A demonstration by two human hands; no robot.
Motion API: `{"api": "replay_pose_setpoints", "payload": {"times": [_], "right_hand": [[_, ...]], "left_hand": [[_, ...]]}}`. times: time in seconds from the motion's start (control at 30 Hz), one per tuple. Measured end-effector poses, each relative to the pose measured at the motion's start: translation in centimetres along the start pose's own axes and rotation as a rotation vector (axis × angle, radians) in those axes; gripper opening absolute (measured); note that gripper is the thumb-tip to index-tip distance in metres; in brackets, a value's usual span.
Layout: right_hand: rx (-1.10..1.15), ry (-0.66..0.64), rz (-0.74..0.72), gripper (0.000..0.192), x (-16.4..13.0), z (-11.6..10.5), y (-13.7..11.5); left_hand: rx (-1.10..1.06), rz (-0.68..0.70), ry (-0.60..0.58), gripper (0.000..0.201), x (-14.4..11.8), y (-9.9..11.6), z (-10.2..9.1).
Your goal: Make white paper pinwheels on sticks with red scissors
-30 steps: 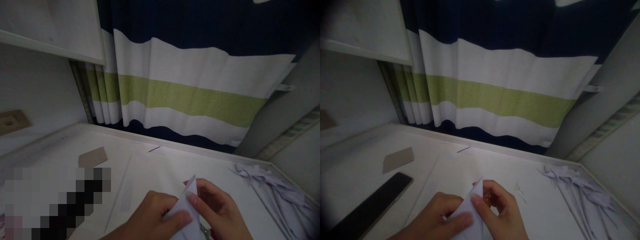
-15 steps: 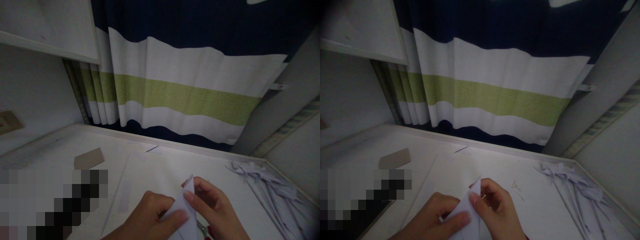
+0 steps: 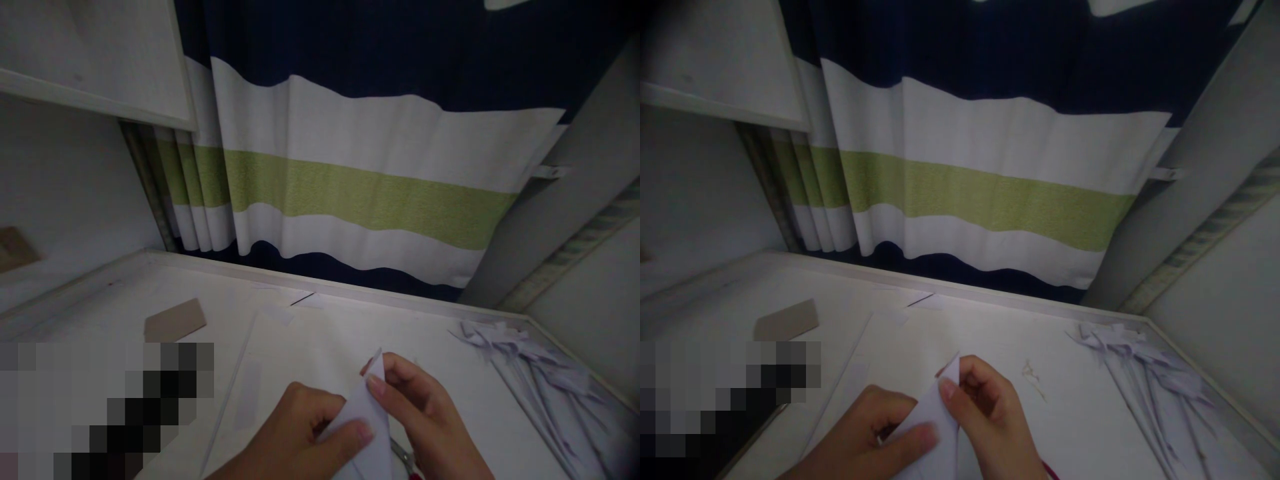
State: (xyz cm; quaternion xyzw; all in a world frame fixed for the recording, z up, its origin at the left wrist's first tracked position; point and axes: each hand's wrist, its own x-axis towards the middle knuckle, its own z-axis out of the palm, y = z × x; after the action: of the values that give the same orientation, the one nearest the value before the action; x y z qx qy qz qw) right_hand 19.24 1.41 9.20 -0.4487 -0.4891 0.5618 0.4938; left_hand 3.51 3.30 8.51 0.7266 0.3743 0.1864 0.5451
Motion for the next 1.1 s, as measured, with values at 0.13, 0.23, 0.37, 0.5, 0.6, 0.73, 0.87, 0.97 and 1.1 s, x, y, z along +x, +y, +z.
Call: {"api": "replay_pose_setpoints", "payload": {"times": [0.13, 0.23, 0.37, 0.5, 0.6, 0.73, 0.87, 0.97, 1.1], "right_hand": [[0.001, 0.022, -0.012, 0.014, 0.09, 0.02, 0.07], [0.027, 0.043, -0.004, 0.017, 0.18, 0.05, 0.14], [0.026, 0.103, 0.006, 0.024, 0.22, 0.10, 0.20], [0.031, 0.148, 0.012, 0.025, 0.16, 0.10, 0.32], [0.016, 0.156, 0.002, 0.024, 0.16, 0.00, 0.44], [-0.034, 0.175, -0.054, 0.023, 0.38, -0.30, 0.43], [-0.120, 0.193, -0.137, 0.022, 0.61, -0.49, 0.31], [-0.136, 0.227, -0.139, 0.021, 0.64, -0.46, 0.37], [-0.152, 0.276, -0.153, 0.021, 0.62, -0.47, 0.48]], "left_hand": [[-0.024, -0.014, -0.021, 0.037, 0.06, 0.03, -0.05], [-0.051, -0.038, -0.037, 0.036, 0.04, 0.29, -0.15], [-0.088, -0.048, -0.039, 0.035, 0.01, 0.62, -0.23], [-0.086, -0.063, -0.048, 0.037, 0.05, 0.50, -0.16], [-0.118, -0.070, -0.068, 0.036, 0.04, 0.30, -0.09], [-0.116, -0.046, -0.047, 0.037, -0.04, 0.21, -0.02], [-0.099, -0.047, -0.055, 0.036, -0.01, 0.20, 0.01], [-0.135, -0.064, -0.074, 0.037, 0.11, 0.11, 0.02], [-0.197, -0.086, -0.089, 0.039, 0.16, -0.07, 0.14]]}}
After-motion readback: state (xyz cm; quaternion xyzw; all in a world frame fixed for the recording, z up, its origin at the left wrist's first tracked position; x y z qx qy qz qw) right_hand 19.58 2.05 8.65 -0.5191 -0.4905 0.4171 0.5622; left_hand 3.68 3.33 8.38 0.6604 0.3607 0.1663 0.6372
